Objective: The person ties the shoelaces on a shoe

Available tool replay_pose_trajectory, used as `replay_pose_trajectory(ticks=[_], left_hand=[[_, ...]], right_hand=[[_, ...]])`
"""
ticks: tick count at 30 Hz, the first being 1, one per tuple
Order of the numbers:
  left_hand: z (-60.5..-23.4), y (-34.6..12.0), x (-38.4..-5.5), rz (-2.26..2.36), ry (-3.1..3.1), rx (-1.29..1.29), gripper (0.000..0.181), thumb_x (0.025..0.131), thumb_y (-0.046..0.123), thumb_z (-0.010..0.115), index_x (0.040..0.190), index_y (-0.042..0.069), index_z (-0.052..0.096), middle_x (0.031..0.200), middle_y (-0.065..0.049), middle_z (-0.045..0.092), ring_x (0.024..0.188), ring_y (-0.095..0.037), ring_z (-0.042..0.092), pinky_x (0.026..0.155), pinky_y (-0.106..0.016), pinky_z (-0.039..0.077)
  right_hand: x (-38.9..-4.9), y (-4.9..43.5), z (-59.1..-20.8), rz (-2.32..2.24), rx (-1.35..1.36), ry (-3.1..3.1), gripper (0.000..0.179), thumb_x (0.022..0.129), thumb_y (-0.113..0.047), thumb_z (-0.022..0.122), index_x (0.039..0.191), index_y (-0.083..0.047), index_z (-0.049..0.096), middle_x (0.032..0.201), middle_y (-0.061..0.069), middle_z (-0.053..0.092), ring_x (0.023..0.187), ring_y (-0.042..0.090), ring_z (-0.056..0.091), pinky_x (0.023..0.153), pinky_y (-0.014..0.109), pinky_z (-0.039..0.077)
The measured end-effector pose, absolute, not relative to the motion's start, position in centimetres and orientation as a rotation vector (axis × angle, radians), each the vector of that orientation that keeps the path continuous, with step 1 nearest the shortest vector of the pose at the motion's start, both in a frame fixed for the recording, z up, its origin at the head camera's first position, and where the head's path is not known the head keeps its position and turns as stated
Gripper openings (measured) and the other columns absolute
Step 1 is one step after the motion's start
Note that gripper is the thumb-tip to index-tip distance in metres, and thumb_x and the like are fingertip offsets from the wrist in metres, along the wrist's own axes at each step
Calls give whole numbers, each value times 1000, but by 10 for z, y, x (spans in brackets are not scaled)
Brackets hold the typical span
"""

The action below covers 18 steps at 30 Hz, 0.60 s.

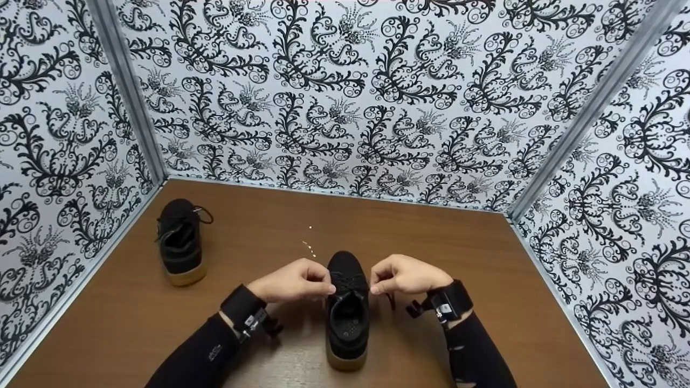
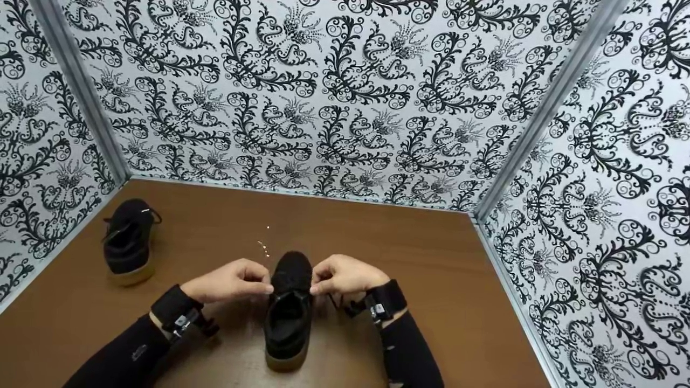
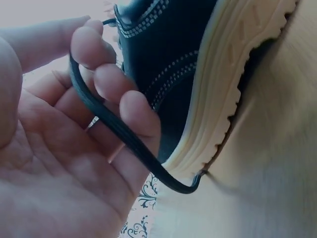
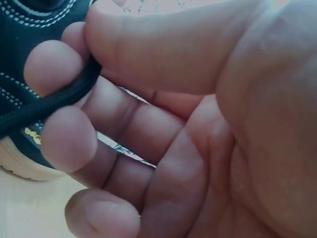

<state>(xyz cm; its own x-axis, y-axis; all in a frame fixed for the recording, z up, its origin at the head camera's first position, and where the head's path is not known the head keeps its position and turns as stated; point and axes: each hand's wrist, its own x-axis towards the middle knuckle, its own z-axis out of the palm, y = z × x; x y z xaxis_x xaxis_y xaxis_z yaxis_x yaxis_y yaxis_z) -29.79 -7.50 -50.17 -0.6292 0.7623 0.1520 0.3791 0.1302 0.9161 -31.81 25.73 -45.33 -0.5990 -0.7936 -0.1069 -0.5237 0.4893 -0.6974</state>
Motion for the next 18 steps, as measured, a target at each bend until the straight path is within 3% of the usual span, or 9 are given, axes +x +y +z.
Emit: replay_pose_trajectory(ticks=[5, 11, 15, 18], left_hand=[[-500, -77, -299, 1463, 2117, 1159, 37, 107, 26, 75, 89, -7, 73, 73, 1, 60, 65, -7, 53, 63, -23, 45], [-504, -75, -300, 1527, 2183, 1118, 33, 105, 22, 78, 84, -3, 73, 72, 8, 59, 65, -6, 53, 62, -22, 44], [-505, -71, -300, 1513, 2350, 1184, 21, 101, 25, 85, 88, 10, 79, 81, 4, 63, 78, -17, 59, 71, -34, 50], [-503, -69, -298, 1480, 2478, 1214, 18, 96, 30, 91, 94, 18, 78, 91, -3, 65, 89, -24, 61, 80, -41, 52]], right_hand=[[-319, 260, -451, -854, -1097, 2339, 14, 104, -23, 79, 90, -23, 79, 82, -15, 67, 71, 4, 57, 66, 23, 46], [-320, 261, -452, -889, -1052, 2307, 16, 104, -21, 79, 93, -10, 83, 80, -12, 70, 68, 5, 57, 62, 22, 45], [-320, 258, -453, -905, -1023, 2278, 21, 104, -21, 80, 98, -1, 83, 84, -7, 75, 71, 5, 62, 64, 22, 49], [-319, 258, -455, -897, -1010, 2269, 21, 103, -23, 81, 98, -3, 84, 87, -2, 78, 72, 7, 64, 65, 23, 51]])
